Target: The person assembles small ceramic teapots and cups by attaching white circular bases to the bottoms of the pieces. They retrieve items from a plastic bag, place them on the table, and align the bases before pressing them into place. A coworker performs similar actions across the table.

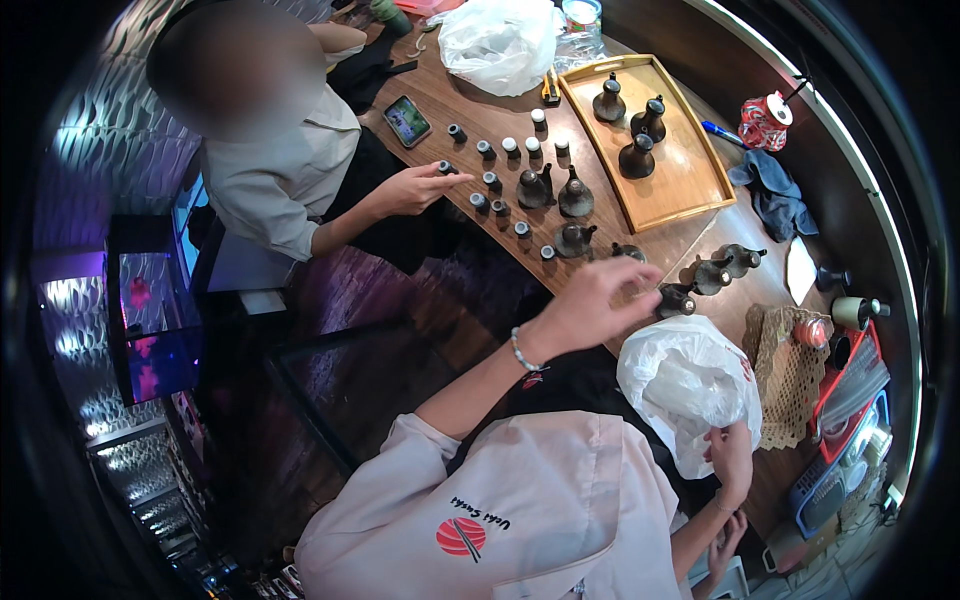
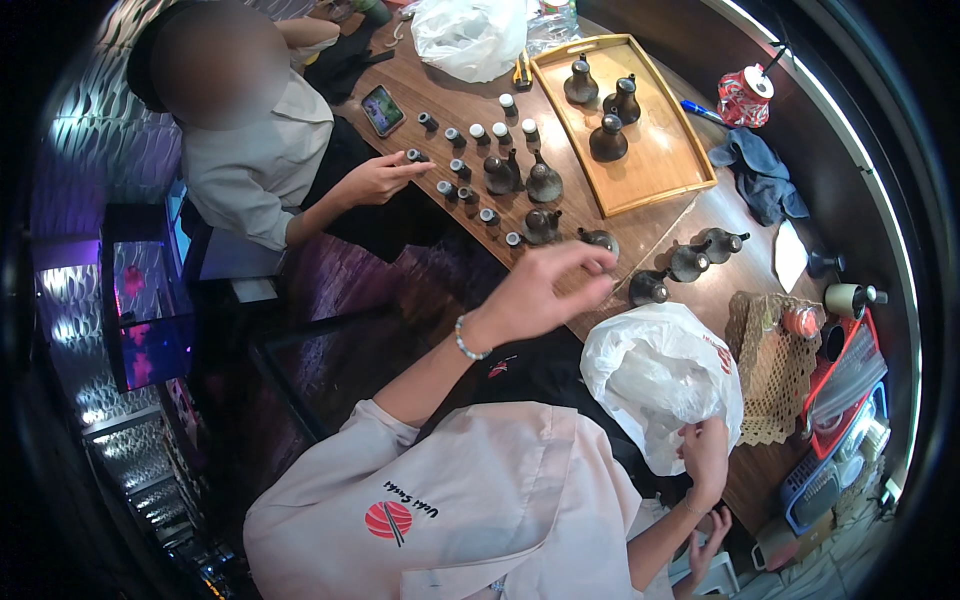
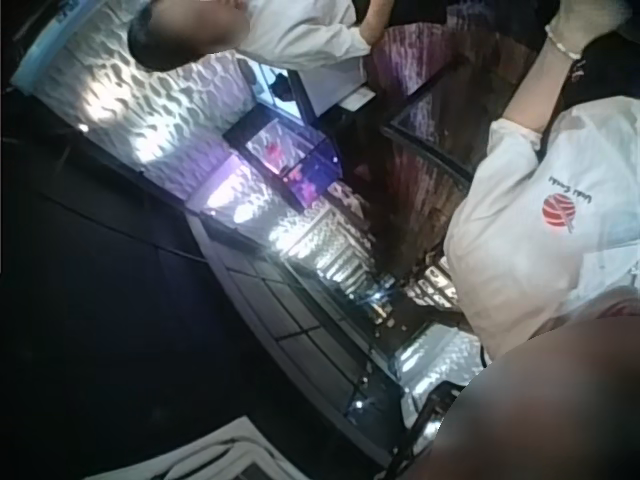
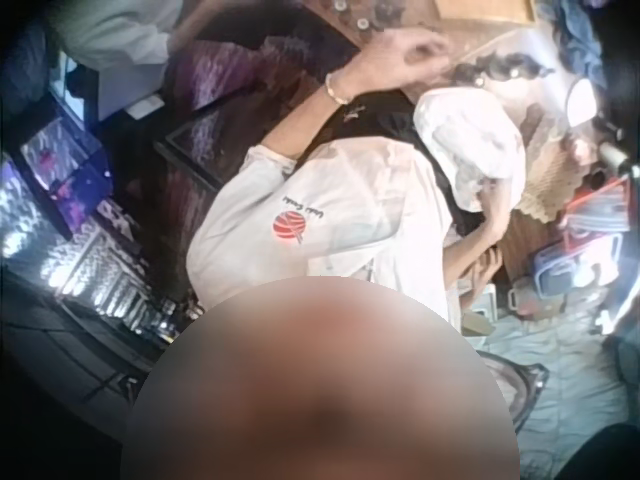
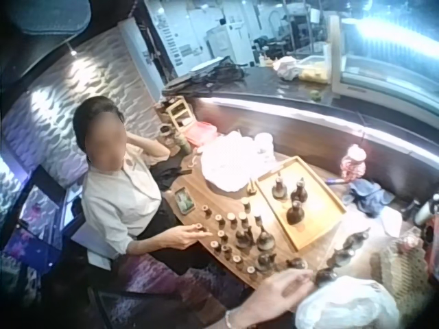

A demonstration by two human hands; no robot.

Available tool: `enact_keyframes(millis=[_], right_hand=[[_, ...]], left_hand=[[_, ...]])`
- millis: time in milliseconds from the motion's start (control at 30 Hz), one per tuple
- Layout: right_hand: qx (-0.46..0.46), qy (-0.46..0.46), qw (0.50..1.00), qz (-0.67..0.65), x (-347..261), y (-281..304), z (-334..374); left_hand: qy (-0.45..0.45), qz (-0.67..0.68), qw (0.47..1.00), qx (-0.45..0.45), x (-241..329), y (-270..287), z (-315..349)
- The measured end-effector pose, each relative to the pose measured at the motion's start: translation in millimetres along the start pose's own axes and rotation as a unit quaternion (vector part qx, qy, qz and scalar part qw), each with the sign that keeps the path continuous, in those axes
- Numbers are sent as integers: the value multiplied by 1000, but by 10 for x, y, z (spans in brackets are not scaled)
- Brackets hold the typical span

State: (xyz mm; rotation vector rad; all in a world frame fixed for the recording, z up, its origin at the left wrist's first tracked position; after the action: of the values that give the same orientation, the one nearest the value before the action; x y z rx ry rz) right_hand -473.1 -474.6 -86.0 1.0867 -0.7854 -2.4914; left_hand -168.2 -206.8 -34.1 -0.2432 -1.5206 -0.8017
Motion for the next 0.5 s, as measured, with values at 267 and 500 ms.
enact_keyframes(millis=[267, 500], right_hand=[[97, -22, 990, -100, -479, 454, 299], [204, 49, 975, -75, -249, 598, 247]], left_hand=[[90, 63, 987, 119, -331, 439, 57], [165, 65, 979, 97, -427, 460, 101]])
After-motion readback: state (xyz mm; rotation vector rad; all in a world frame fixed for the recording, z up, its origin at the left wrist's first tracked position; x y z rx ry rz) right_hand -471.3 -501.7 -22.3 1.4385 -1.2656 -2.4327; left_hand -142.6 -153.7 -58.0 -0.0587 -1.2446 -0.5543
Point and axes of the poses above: each hand's wrist, its own z-axis away from the middle knuckle, its own y-axis out of the back of the hand, x = y × z, the point moved 1 cm from there along -z, towards the middle knuckle, and after that the axes turned 14 degrees about y, right-handed, at the moved point
